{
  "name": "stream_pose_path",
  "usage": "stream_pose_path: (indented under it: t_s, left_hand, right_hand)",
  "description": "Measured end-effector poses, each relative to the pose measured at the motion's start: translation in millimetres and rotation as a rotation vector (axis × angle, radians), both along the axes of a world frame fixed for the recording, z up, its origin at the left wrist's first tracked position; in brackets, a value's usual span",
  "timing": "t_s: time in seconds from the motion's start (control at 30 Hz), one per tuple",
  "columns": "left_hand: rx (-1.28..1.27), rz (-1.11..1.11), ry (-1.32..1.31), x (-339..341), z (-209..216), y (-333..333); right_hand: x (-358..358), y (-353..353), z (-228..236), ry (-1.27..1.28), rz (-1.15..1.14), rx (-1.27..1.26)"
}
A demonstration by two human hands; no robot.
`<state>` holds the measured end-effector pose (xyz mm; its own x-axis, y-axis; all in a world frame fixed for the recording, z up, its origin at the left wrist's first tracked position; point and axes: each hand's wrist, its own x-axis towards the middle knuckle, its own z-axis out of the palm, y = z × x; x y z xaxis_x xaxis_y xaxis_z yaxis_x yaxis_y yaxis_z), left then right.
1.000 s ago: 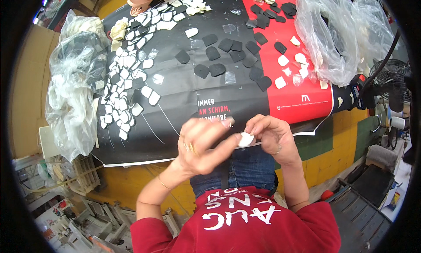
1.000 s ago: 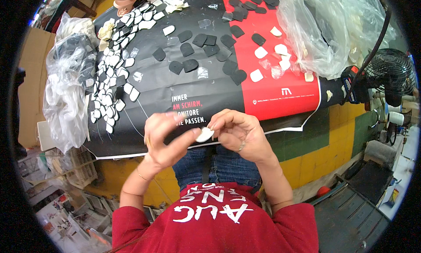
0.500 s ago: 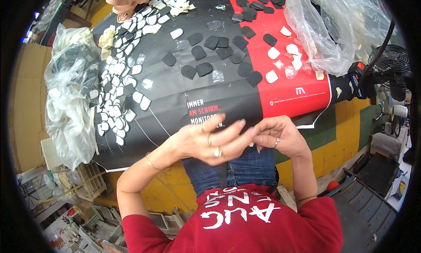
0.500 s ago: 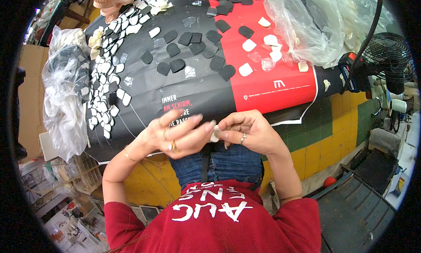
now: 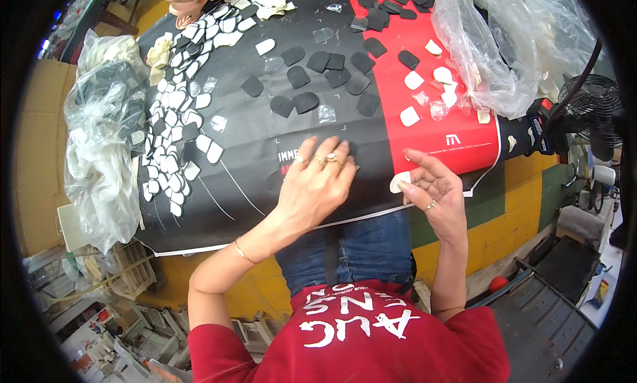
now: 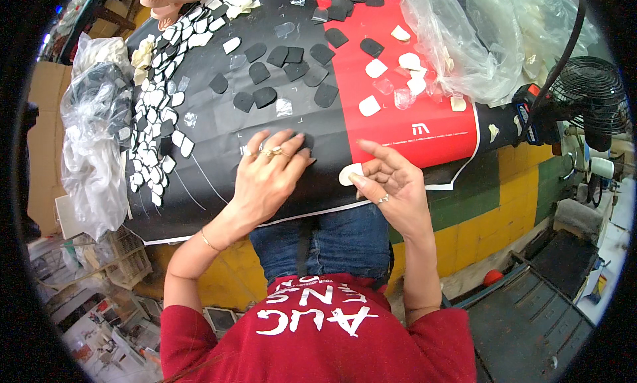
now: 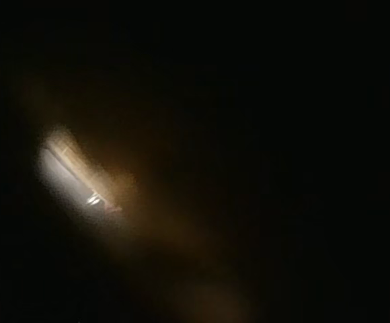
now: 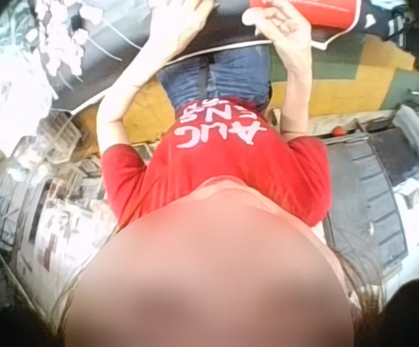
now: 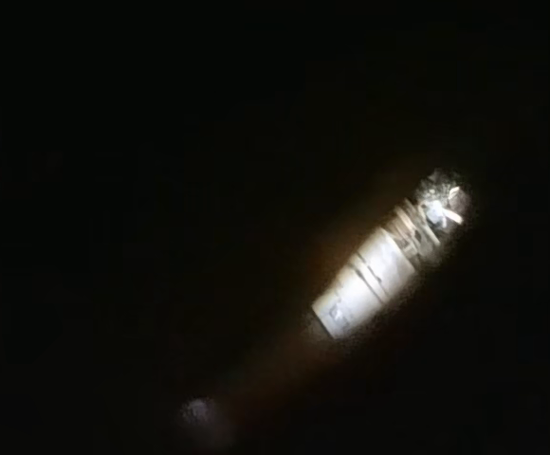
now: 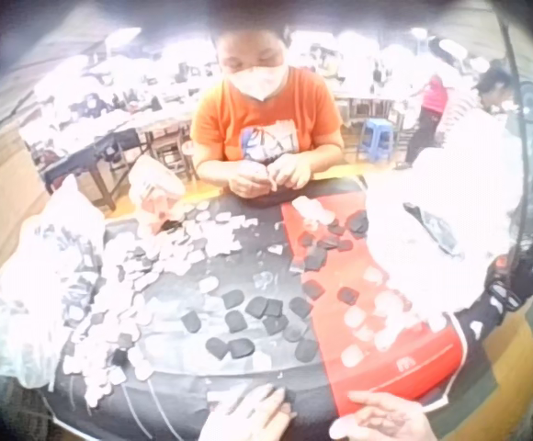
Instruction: The person repeatedly picks up small white and black sticker-like pieces from a table and peels off their backing paper by hand. They place the peeled pieces back on the table surface. A coworker performs the same task across the table.
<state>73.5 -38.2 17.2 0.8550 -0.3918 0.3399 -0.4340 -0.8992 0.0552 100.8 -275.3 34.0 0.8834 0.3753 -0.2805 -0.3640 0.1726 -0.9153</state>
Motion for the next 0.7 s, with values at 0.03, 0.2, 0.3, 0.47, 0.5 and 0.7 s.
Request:
stream_pose_path:
  t_s: [0.03, 0.2, 0.3, 0.47, 0.5, 0.7]
  left_hand:
    - [-0.053, 0.056, -0.018, -5.3, -0.3, 1.2]
    - [-0.172, 0.329, -0.052, -6.4, -2.0, 6.3]
    - [-0.351, 0.305, 0.021, -10.4, 0.9, 16.4]
    - [-0.417, 0.176, 0.079, -15.0, -1.6, 36.4]
    - [-0.427, 0.234, 0.073, -15.2, -3.4, 34.6]
    - [-0.519, 0.473, -0.085, -19.3, -15.8, 3.1]
  right_hand:
    - [0.1, 5.5, -0.6, -0.014, 0.025, -0.002]
    - [1.8, 32.4, 2.7, -0.209, 0.124, -0.234]
    - [3.9, 43.1, 5.7, -0.294, 0.099, -0.327]
    - [3.6, 58.1, 3.1, -0.228, 0.034, -0.274]
    - [2.5, 61.3, 2.8, -0.178, 0.018, -0.247]
    - [7.0, 77.5, 5.4, -0.381, 0.031, -0.455]
